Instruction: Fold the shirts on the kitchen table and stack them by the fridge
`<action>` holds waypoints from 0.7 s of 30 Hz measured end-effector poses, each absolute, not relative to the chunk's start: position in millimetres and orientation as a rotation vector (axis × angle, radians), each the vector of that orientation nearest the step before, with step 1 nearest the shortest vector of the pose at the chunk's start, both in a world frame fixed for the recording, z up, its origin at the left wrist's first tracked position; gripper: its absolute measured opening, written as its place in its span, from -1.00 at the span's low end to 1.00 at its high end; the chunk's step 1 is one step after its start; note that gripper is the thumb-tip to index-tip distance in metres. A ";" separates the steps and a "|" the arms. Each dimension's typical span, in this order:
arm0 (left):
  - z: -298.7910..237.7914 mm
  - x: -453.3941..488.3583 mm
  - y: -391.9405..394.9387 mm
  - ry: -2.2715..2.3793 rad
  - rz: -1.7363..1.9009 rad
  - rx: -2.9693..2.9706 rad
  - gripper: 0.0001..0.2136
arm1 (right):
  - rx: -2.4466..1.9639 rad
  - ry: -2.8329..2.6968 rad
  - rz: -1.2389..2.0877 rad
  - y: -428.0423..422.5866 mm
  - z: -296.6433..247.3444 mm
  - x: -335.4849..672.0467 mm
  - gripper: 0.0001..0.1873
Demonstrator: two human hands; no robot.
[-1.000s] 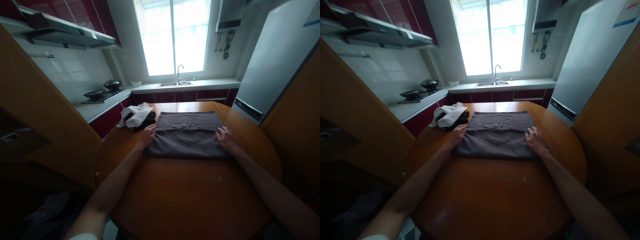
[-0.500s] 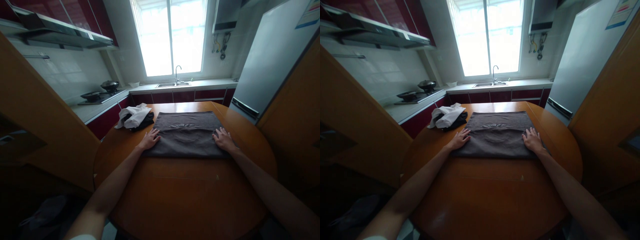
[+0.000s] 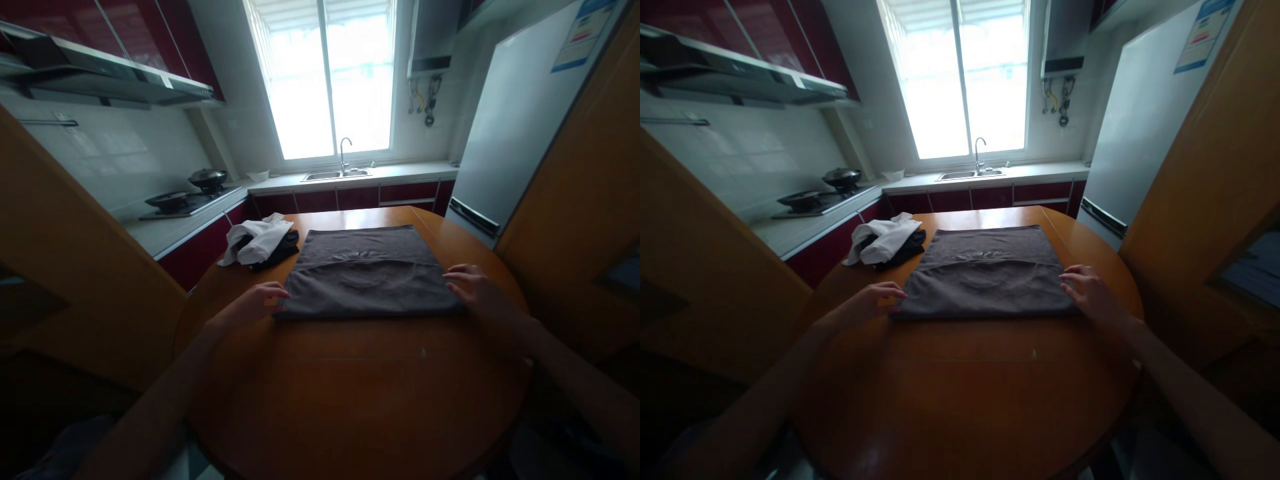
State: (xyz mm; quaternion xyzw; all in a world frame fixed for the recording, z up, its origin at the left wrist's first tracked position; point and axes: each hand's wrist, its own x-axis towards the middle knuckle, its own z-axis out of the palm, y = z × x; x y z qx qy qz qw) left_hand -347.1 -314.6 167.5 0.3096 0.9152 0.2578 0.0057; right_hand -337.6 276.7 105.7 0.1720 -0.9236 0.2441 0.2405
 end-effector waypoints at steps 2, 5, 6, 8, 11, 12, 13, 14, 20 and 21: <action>148.9 -336.7 -328.1 2.896 0.812 0.964 -0.65 | 0.543 -2.557 0.663 285.6 96.1 -321.5 -0.67; 123.7 -328.5 -342.2 2.979 0.797 0.968 -0.64 | 0.624 -2.601 0.638 295.1 80.9 -308.5 -0.63; 118.2 -327.2 -344.7 3.002 0.775 0.975 -0.65 | 0.638 -2.617 0.622 297.5 76.9 -306.8 -0.62; 112.4 -325.9 -346.6 3.039 0.714 0.999 -0.68 | 0.649 -2.645 0.577 301.2 71.9 -305.7 -0.65; 112.9 -325.8 -344.6 3.094 0.606 1.045 -0.71 | 0.651 -2.653 0.479 303.7 72.1 -305.4 -0.67; 114.0 -326.2 -343.4 3.109 0.566 1.064 -0.73 | 0.660 -2.646 0.443 303.7 73.7 -305.0 -0.68; 114.9 -326.8 -342.0 3.124 0.522 1.082 -0.74 | 0.676 -2.637 0.405 303.5 75.7 -304.5 -0.69; 115.6 -327.6 -340.5 3.139 0.469 1.099 -0.75 | 0.698 -2.627 0.369 302.9 77.8 -304.0 -0.71; 120.8 -331.3 -330.6 3.256 0.127 1.104 -0.76 | 0.796 -2.556 0.296 296.0 90.9 -300.1 -0.77; 124.0 -329.8 -329.1 3.269 0.123 1.100 -0.77 | 0.797 -2.549 0.311 295.3 93.3 -298.5 -0.77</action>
